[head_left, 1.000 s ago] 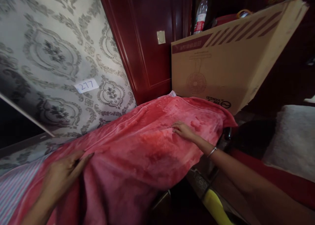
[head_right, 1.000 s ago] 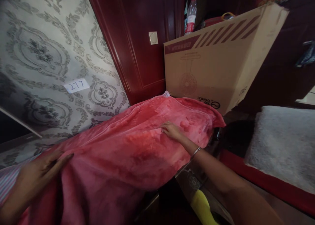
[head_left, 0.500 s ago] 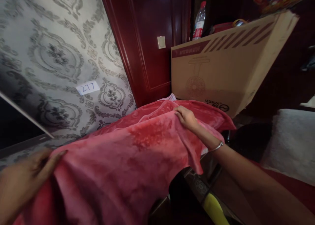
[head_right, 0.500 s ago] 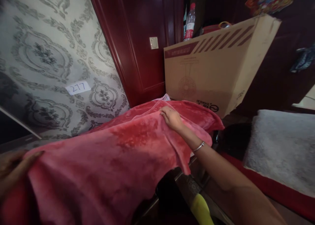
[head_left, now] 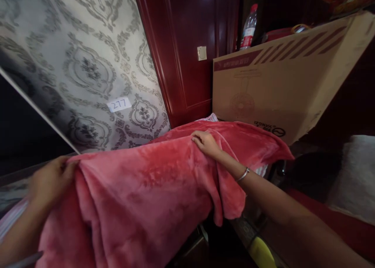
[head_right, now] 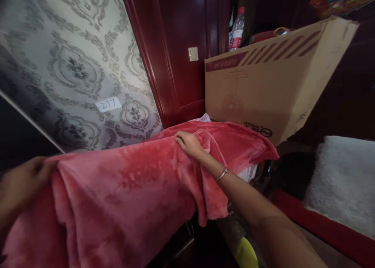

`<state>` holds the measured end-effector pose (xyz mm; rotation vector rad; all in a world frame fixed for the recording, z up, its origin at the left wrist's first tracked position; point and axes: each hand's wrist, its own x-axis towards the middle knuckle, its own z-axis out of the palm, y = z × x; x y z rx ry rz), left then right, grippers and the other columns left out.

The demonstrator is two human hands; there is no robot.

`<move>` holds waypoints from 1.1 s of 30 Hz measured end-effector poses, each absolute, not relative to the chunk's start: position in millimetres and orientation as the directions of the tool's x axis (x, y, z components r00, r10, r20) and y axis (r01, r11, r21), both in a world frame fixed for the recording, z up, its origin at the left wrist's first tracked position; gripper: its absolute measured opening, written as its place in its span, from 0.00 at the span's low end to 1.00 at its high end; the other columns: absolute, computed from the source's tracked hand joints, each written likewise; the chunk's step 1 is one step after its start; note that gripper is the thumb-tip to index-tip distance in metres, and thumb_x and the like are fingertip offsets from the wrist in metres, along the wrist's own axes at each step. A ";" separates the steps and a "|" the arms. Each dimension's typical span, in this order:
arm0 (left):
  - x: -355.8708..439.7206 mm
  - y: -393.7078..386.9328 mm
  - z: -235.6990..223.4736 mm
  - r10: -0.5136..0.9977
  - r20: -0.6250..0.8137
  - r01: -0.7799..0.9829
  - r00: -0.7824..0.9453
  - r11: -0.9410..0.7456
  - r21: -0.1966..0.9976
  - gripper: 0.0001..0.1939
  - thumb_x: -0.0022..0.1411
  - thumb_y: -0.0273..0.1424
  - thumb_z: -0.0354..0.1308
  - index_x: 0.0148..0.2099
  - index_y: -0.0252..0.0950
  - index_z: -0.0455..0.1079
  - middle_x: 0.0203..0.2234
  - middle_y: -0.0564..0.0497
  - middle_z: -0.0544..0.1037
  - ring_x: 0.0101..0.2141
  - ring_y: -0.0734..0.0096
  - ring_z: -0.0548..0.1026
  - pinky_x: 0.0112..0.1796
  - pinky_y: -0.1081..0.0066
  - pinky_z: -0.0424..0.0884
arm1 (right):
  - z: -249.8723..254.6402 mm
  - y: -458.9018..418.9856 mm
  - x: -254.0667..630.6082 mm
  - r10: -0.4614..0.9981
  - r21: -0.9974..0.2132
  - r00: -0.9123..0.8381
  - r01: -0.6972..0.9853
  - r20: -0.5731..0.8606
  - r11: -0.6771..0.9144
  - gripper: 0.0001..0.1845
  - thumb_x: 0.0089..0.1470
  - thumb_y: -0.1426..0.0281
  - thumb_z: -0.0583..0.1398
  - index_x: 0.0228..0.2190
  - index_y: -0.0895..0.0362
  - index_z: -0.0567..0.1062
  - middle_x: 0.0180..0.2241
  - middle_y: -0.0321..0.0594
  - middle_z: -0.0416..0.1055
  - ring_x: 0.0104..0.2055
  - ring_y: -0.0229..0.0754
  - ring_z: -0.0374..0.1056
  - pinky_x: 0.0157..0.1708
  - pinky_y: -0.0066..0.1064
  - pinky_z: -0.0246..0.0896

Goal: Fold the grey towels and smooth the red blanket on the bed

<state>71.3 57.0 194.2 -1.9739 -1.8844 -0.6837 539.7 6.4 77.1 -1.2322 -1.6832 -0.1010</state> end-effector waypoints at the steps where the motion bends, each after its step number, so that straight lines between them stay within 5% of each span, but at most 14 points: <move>1: 79.6 55.4 192.4 0.849 0.528 0.992 -0.005 -0.062 0.109 0.23 0.64 0.43 0.44 0.49 0.35 0.71 0.36 0.47 0.80 0.34 0.63 0.74 0.30 0.74 0.62 | 72.9 8.3 533.4 0.677 -0.471 0.028 0.739 0.735 0.481 0.06 0.59 0.72 0.55 0.34 0.55 0.74 0.34 0.40 0.76 0.35 0.42 0.69 0.37 0.31 0.61; 7: 125.3 48.8 181.9 0.884 0.458 0.987 0.090 -0.141 0.079 0.23 0.61 0.39 0.49 0.54 0.35 0.72 0.34 0.49 0.80 0.35 0.60 0.75 0.32 0.72 0.62 | 69.8 6.0 503.7 0.721 -0.518 -0.006 0.692 0.692 0.503 0.06 0.57 0.72 0.57 0.33 0.56 0.75 0.30 0.37 0.75 0.30 0.40 0.69 0.33 0.30 0.58; 12: 201.3 40.7 151.0 0.794 0.329 0.823 0.511 -0.562 0.079 0.32 0.59 0.50 0.54 0.61 0.39 0.69 0.28 0.51 0.79 0.30 0.61 0.75 0.34 0.69 0.64 | 76.6 1.3 466.8 0.709 -0.415 -0.177 0.705 0.682 0.575 0.06 0.58 0.74 0.58 0.35 0.55 0.75 0.32 0.38 0.76 0.33 0.41 0.69 0.35 0.30 0.58; 17: 260.8 35.8 119.3 0.638 0.233 0.572 0.734 -0.766 0.294 0.21 0.59 0.48 0.57 0.45 0.38 0.75 0.33 0.48 0.81 0.35 0.61 0.76 0.37 0.68 0.66 | 68.0 -2.8 441.0 0.679 -0.364 -0.292 0.669 0.674 0.649 0.08 0.60 0.74 0.56 0.36 0.55 0.76 0.37 0.41 0.77 0.39 0.43 0.71 0.41 0.32 0.63; 20: 266.7 36.4 113.1 0.645 0.198 0.584 0.738 -0.758 0.292 0.18 0.62 0.46 0.53 0.39 0.38 0.75 0.29 0.50 0.80 0.32 0.63 0.75 0.35 0.69 0.65 | 43.9 -9.7 463.9 0.658 -0.436 -0.246 0.581 0.712 0.688 0.13 0.61 0.74 0.56 0.45 0.54 0.76 0.44 0.42 0.77 0.45 0.43 0.72 0.47 0.35 0.65; 23: 262.7 36.0 113.3 0.680 0.199 0.639 0.706 -0.733 0.233 0.18 0.63 0.45 0.51 0.42 0.40 0.76 0.30 0.50 0.81 0.32 0.62 0.76 0.35 0.69 0.64 | 6.6 -28.5 516.8 0.722 -0.575 0.039 0.635 0.691 0.516 0.18 0.59 0.73 0.56 0.50 0.52 0.75 0.47 0.43 0.76 0.47 0.45 0.72 0.48 0.38 0.66; 26: 259.5 34.9 114.1 0.693 0.210 0.663 0.690 -0.721 0.203 0.19 0.63 0.45 0.51 0.45 0.41 0.76 0.33 0.49 0.83 0.34 0.61 0.77 0.35 0.69 0.64 | -31.5 -59.9 575.4 0.758 -0.679 0.401 0.730 0.515 0.074 0.13 0.58 0.70 0.56 0.41 0.53 0.78 0.43 0.44 0.78 0.44 0.47 0.73 0.44 0.37 0.67; 30: 259.7 36.0 113.7 0.694 0.228 0.667 0.683 -0.720 0.193 0.21 0.63 0.46 0.50 0.48 0.41 0.76 0.33 0.49 0.83 0.33 0.61 0.77 0.35 0.68 0.65 | -71.5 -103.5 611.9 0.744 -0.693 0.524 0.712 0.414 -0.116 0.11 0.57 0.63 0.57 0.37 0.54 0.77 0.32 0.46 0.78 0.34 0.50 0.74 0.33 0.36 0.66; 33: 260.5 37.6 113.6 0.690 0.244 0.671 0.682 -0.722 0.167 0.20 0.62 0.46 0.50 0.45 0.41 0.77 0.29 0.51 0.82 0.32 0.62 0.76 0.34 0.69 0.64 | -98.0 -121.3 596.9 0.756 -0.764 0.572 0.627 0.318 -0.153 0.20 0.55 0.58 0.59 0.46 0.54 0.75 0.25 0.41 0.75 0.28 0.48 0.72 0.27 0.34 0.63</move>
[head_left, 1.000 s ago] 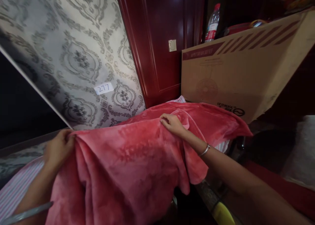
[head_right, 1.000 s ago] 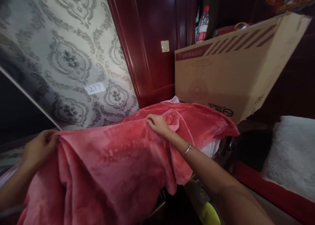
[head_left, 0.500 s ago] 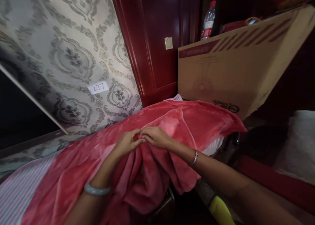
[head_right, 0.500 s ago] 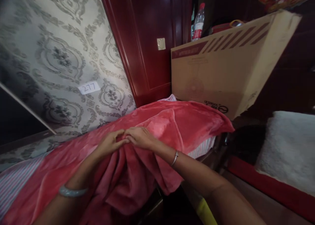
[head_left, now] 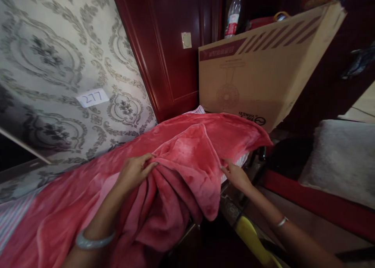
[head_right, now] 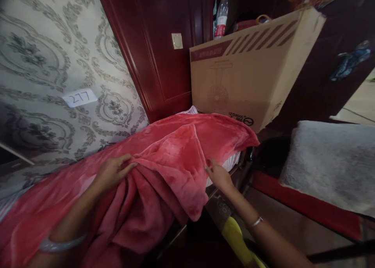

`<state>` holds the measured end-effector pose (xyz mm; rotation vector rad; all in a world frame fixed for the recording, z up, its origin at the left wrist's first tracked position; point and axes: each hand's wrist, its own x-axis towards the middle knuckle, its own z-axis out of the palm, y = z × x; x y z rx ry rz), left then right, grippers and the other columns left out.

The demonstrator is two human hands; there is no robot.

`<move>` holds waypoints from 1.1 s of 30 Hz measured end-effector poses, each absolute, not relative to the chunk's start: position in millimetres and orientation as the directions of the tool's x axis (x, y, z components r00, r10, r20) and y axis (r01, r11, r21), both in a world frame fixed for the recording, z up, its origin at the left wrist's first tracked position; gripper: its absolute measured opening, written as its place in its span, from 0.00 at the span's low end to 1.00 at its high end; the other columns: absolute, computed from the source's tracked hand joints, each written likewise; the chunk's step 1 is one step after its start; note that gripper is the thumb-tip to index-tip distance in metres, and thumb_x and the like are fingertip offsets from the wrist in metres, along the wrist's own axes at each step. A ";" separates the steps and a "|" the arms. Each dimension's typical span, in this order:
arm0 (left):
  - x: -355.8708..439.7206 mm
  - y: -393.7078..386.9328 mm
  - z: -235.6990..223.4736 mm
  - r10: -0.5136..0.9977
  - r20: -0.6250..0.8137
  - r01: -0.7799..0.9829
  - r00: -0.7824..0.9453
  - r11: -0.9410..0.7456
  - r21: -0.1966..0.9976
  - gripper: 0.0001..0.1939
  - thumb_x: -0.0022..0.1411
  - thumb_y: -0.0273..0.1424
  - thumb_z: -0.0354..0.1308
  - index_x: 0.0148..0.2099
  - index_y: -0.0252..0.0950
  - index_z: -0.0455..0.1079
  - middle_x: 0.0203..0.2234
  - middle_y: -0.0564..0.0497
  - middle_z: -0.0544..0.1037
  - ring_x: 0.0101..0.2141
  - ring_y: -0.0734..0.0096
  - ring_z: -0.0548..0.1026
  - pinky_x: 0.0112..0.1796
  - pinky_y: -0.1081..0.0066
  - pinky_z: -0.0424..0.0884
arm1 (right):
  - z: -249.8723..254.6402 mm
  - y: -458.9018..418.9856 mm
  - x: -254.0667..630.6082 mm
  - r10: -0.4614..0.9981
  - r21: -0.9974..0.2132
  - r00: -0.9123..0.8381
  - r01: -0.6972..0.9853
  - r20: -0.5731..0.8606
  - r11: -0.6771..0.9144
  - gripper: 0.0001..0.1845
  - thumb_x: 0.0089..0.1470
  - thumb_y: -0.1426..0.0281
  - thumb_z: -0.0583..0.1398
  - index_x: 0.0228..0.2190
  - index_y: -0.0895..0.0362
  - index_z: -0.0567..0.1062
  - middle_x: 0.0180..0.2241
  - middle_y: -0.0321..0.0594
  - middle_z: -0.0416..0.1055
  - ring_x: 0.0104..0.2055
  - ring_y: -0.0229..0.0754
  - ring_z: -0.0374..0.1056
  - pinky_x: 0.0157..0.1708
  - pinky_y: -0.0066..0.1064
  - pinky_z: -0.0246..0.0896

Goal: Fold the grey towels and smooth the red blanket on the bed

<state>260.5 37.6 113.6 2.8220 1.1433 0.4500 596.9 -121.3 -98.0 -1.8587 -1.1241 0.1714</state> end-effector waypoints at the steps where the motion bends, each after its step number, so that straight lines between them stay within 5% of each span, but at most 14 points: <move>1: 260.6 37.9 113.6 0.687 0.245 0.668 0.684 -0.725 0.167 0.20 0.62 0.46 0.51 0.45 0.41 0.77 0.29 0.51 0.81 0.32 0.62 0.76 0.34 0.69 0.64 | -105.7 -123.7 586.7 0.765 -0.811 0.578 0.570 0.283 -0.130 0.25 0.54 0.56 0.58 0.50 0.54 0.73 0.22 0.37 0.72 0.25 0.47 0.71 0.25 0.34 0.62; 6: 259.5 39.2 114.5 0.698 0.247 0.680 0.673 -0.714 0.164 0.20 0.61 0.46 0.51 0.45 0.41 0.77 0.27 0.51 0.80 0.30 0.63 0.75 0.32 0.69 0.62 | -105.8 -124.8 549.6 0.818 -0.985 0.547 0.092 0.175 0.149 0.42 0.51 0.50 0.61 0.63 0.53 0.61 0.28 0.36 0.75 0.28 0.45 0.72 0.28 0.35 0.68; 10: 253.3 41.8 120.3 0.719 0.277 0.716 0.637 -0.686 0.133 0.17 0.62 0.45 0.51 0.37 0.39 0.75 0.25 0.51 0.78 0.29 0.64 0.74 0.31 0.69 0.60 | -40.9 -123.4 580.9 0.833 -0.972 0.544 -0.121 0.106 0.202 0.32 0.49 0.50 0.65 0.52 0.53 0.74 0.36 0.42 0.77 0.31 0.45 0.73 0.30 0.35 0.70; 12: 248.5 43.7 124.6 0.727 0.309 0.726 0.613 -0.673 0.143 0.17 0.62 0.44 0.50 0.35 0.39 0.73 0.24 0.51 0.77 0.29 0.65 0.73 0.31 0.70 0.59 | -1.4 -119.4 603.3 0.789 -0.962 0.582 -0.040 0.199 0.272 0.29 0.50 0.50 0.65 0.49 0.53 0.76 0.34 0.41 0.77 0.30 0.43 0.71 0.28 0.33 0.69; 15: 242.1 46.4 128.8 0.753 0.338 0.762 0.565 -0.633 0.136 0.17 0.63 0.44 0.49 0.34 0.39 0.73 0.23 0.51 0.76 0.28 0.65 0.73 0.30 0.69 0.58 | 36.5 -108.3 616.9 0.776 -0.917 0.507 0.083 0.376 0.390 0.35 0.49 0.53 0.68 0.57 0.49 0.72 0.45 0.41 0.76 0.42 0.45 0.73 0.38 0.33 0.71; 25: 231.2 48.6 126.6 0.771 0.329 0.782 0.545 -0.609 0.131 0.16 0.64 0.42 0.48 0.36 0.39 0.73 0.27 0.48 0.79 0.31 0.61 0.76 0.33 0.68 0.60 | 28.8 -77.2 610.4 0.820 -0.878 0.334 0.291 0.465 0.379 0.29 0.49 0.57 0.66 0.52 0.52 0.77 0.55 0.43 0.72 0.56 0.52 0.68 0.55 0.42 0.64; 33: 219.9 57.7 121.1 0.793 0.366 0.809 0.486 -0.567 0.154 0.20 0.63 0.45 0.46 0.37 0.38 0.73 0.29 0.46 0.80 0.34 0.57 0.77 0.35 0.67 0.62 | 52.7 -74.3 633.2 0.812 -0.801 0.290 0.506 0.507 0.320 0.18 0.51 0.59 0.62 0.41 0.52 0.83 0.45 0.43 0.79 0.50 0.53 0.72 0.56 0.45 0.63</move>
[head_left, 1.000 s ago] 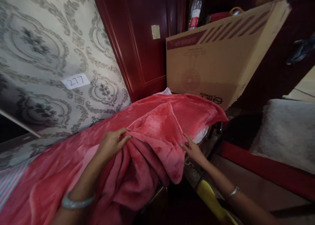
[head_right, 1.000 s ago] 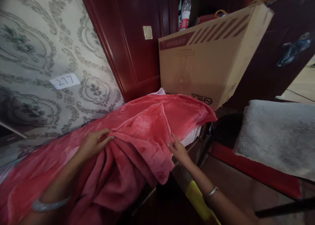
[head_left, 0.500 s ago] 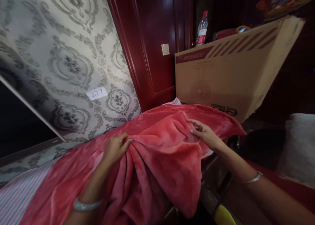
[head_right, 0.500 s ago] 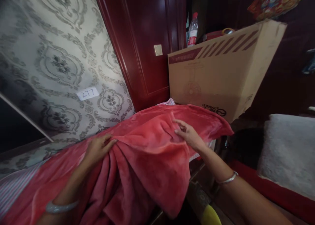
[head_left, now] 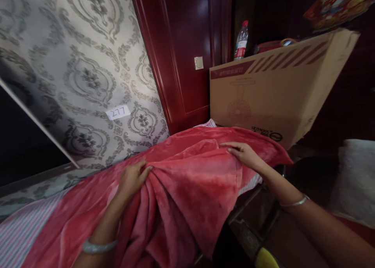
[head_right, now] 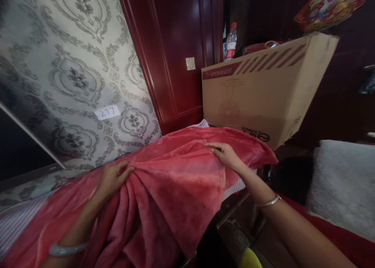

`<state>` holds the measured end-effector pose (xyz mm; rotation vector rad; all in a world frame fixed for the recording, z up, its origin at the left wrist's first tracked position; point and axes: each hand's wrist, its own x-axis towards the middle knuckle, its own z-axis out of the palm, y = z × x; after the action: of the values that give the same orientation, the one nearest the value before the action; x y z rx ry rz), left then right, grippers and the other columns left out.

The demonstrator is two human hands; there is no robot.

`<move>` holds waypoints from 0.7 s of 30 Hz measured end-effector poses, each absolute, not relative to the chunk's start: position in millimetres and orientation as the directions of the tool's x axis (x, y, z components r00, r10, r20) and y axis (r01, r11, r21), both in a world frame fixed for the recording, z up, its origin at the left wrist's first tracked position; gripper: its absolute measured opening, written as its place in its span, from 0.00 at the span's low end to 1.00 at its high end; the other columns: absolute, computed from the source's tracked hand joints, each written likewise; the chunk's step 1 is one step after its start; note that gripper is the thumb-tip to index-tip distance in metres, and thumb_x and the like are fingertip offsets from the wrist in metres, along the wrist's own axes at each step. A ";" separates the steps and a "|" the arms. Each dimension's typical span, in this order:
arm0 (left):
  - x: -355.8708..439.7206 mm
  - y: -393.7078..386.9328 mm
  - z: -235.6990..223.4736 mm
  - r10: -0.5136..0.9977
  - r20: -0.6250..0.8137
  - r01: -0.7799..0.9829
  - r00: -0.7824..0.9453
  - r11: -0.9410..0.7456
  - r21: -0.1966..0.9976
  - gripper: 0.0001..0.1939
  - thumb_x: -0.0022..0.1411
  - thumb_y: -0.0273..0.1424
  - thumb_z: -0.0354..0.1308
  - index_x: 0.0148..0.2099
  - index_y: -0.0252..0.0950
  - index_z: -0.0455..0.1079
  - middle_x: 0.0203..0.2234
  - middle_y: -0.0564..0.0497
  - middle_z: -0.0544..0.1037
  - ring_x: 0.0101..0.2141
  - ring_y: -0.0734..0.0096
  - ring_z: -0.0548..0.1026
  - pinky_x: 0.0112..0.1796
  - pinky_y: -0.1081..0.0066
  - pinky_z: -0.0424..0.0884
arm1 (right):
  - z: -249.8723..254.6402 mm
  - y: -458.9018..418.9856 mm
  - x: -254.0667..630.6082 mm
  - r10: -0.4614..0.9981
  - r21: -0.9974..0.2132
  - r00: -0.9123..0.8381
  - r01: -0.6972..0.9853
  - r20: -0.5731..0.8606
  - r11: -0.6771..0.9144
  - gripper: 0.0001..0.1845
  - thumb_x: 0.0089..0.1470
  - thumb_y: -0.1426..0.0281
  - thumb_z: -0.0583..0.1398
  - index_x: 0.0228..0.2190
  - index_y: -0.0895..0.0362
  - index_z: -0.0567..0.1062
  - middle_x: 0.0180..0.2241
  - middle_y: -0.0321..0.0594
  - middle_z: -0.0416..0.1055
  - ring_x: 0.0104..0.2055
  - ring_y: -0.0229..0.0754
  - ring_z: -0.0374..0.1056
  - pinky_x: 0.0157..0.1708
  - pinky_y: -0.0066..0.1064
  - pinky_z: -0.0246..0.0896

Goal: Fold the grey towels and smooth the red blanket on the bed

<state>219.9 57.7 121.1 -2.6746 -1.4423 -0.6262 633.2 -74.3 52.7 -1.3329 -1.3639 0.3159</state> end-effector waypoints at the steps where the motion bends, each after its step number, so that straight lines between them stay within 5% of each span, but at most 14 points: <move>1: 219.9 58.5 119.8 0.796 0.371 0.813 0.479 -0.561 0.153 0.20 0.63 0.46 0.46 0.37 0.38 0.72 0.29 0.46 0.80 0.35 0.57 0.78 0.35 0.66 0.62 | 51.9 -73.4 631.5 0.805 -0.828 0.334 0.468 0.490 0.310 0.19 0.51 0.59 0.62 0.43 0.52 0.82 0.46 0.43 0.78 0.51 0.52 0.72 0.56 0.44 0.63; 8: 220.6 56.9 115.5 0.800 0.349 0.819 0.488 -0.558 0.132 0.18 0.62 0.45 0.46 0.32 0.39 0.69 0.24 0.49 0.77 0.30 0.60 0.76 0.32 0.67 0.60 | 9.6 -78.9 592.4 0.881 -0.942 0.334 0.150 0.335 0.301 0.39 0.46 0.51 0.68 0.58 0.50 0.72 0.58 0.42 0.70 0.54 0.51 0.69 0.51 0.40 0.68; 13: 214.7 61.2 112.8 0.799 0.375 0.816 0.470 -0.555 0.159 0.19 0.62 0.45 0.46 0.35 0.38 0.73 0.28 0.47 0.80 0.33 0.58 0.77 0.34 0.67 0.63 | 12.7 -86.7 603.2 0.872 -0.941 0.388 0.269 0.300 0.204 0.29 0.50 0.48 0.64 0.45 0.55 0.81 0.42 0.42 0.77 0.42 0.49 0.72 0.44 0.40 0.68; 19: 210.4 67.0 110.7 0.804 0.366 0.824 0.468 -0.547 0.149 0.21 0.62 0.45 0.45 0.39 0.37 0.74 0.28 0.46 0.80 0.33 0.58 0.77 0.34 0.66 0.63 | 34.6 -93.1 616.0 0.888 -0.830 0.185 0.473 0.421 0.295 0.28 0.50 0.58 0.65 0.52 0.52 0.77 0.54 0.44 0.73 0.53 0.54 0.69 0.52 0.43 0.66; 21: 210.2 67.1 111.7 0.791 0.379 0.812 0.480 -0.565 0.150 0.21 0.62 0.46 0.45 0.37 0.38 0.73 0.27 0.46 0.80 0.32 0.59 0.76 0.33 0.67 0.62 | 36.4 -93.1 618.9 0.866 -0.757 0.155 0.574 0.475 0.312 0.24 0.51 0.62 0.63 0.50 0.52 0.79 0.51 0.44 0.75 0.52 0.53 0.70 0.53 0.44 0.65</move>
<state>210.2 67.1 111.7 -2.6599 -1.4411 -0.6392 618.9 -93.1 36.4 -1.3716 -1.5288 0.3496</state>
